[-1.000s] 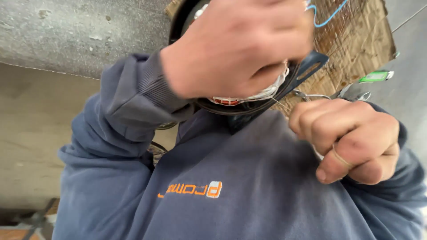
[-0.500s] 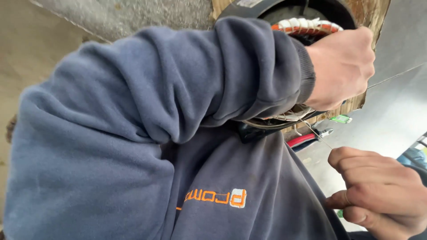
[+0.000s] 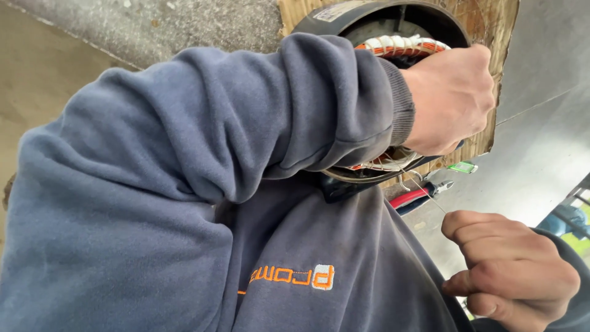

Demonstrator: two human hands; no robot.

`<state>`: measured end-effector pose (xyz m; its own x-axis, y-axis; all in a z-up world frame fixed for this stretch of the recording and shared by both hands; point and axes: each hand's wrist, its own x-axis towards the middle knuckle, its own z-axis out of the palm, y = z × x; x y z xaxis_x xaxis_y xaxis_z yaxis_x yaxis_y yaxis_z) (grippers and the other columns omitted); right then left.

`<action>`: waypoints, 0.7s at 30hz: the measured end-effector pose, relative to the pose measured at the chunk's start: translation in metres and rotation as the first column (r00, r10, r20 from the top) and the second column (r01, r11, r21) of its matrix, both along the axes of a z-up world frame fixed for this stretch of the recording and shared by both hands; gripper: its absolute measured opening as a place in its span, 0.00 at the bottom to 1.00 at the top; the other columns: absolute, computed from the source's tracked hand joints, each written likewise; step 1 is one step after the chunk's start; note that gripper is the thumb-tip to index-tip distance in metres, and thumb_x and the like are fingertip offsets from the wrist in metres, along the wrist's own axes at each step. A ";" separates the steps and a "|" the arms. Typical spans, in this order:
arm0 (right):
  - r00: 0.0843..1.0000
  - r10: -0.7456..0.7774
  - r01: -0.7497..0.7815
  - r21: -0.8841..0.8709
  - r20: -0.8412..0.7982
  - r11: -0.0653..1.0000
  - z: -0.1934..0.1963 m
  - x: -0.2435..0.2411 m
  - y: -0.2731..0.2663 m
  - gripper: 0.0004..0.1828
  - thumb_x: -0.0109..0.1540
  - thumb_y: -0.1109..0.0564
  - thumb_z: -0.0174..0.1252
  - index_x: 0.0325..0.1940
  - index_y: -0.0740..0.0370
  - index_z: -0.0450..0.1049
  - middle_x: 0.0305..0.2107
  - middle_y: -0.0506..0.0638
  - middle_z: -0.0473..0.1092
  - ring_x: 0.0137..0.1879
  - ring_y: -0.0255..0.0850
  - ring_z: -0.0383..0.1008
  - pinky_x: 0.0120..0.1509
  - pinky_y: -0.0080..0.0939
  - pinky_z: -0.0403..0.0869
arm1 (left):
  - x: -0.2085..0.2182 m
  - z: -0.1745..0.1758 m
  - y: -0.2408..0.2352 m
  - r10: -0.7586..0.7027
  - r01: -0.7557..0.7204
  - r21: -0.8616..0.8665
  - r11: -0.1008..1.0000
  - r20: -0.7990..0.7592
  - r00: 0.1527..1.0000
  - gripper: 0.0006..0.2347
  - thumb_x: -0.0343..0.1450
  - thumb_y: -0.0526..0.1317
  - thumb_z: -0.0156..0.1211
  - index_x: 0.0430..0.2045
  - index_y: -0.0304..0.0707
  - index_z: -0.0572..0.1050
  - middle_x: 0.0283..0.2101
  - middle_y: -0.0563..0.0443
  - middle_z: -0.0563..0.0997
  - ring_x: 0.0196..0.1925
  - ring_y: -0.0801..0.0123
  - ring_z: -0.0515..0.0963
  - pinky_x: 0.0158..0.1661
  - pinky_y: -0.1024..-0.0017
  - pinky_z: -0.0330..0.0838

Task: Lacing the copper windings of an electric motor stator using string to secure them in place.

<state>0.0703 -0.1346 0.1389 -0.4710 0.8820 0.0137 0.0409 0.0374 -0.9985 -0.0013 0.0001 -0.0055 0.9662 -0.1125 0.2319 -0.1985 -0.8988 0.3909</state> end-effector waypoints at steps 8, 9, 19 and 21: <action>0.999 -0.017 0.017 0.000 -0.035 1.000 -0.008 0.004 0.000 0.25 0.69 0.50 0.52 0.23 0.69 0.75 0.12 0.49 0.60 0.17 0.41 0.57 0.30 0.50 0.65 | -0.040 0.019 -0.006 0.195 -0.188 -0.052 0.981 0.238 0.951 0.06 0.63 0.44 0.58 0.18 0.51 0.82 0.24 0.61 0.81 0.38 0.66 0.78 0.51 0.62 0.62; 0.998 -0.023 0.023 -0.011 -0.061 1.000 -0.010 0.006 -0.001 0.25 0.70 0.50 0.52 0.22 0.68 0.75 0.12 0.49 0.61 0.17 0.41 0.57 0.30 0.50 0.66 | -0.053 0.028 -0.006 0.291 -0.300 -0.025 0.954 0.337 0.895 0.05 0.62 0.42 0.58 0.19 0.49 0.82 0.27 0.62 0.81 0.41 0.69 0.78 0.57 0.64 0.63; 0.950 0.055 0.014 0.219 -0.307 0.976 -0.054 0.020 -0.027 0.17 0.68 0.57 0.55 0.27 0.64 0.80 0.17 0.46 0.66 0.21 0.39 0.66 0.38 0.49 0.75 | -0.118 0.042 -0.028 0.254 -0.175 -0.349 0.921 0.197 0.947 0.05 0.71 0.40 0.60 0.25 0.48 0.71 0.29 0.61 0.72 0.39 0.70 0.75 0.37 0.70 0.64; 0.939 0.059 0.031 0.254 -0.339 0.967 -0.054 0.014 -0.032 0.20 0.70 0.51 0.55 0.28 0.63 0.81 0.21 0.47 0.68 0.27 0.41 0.69 0.44 0.52 0.76 | -0.115 0.042 -0.032 0.218 -0.158 -0.342 0.926 0.147 0.965 0.04 0.71 0.40 0.59 0.27 0.49 0.72 0.26 0.62 0.71 0.32 0.72 0.75 0.32 0.70 0.63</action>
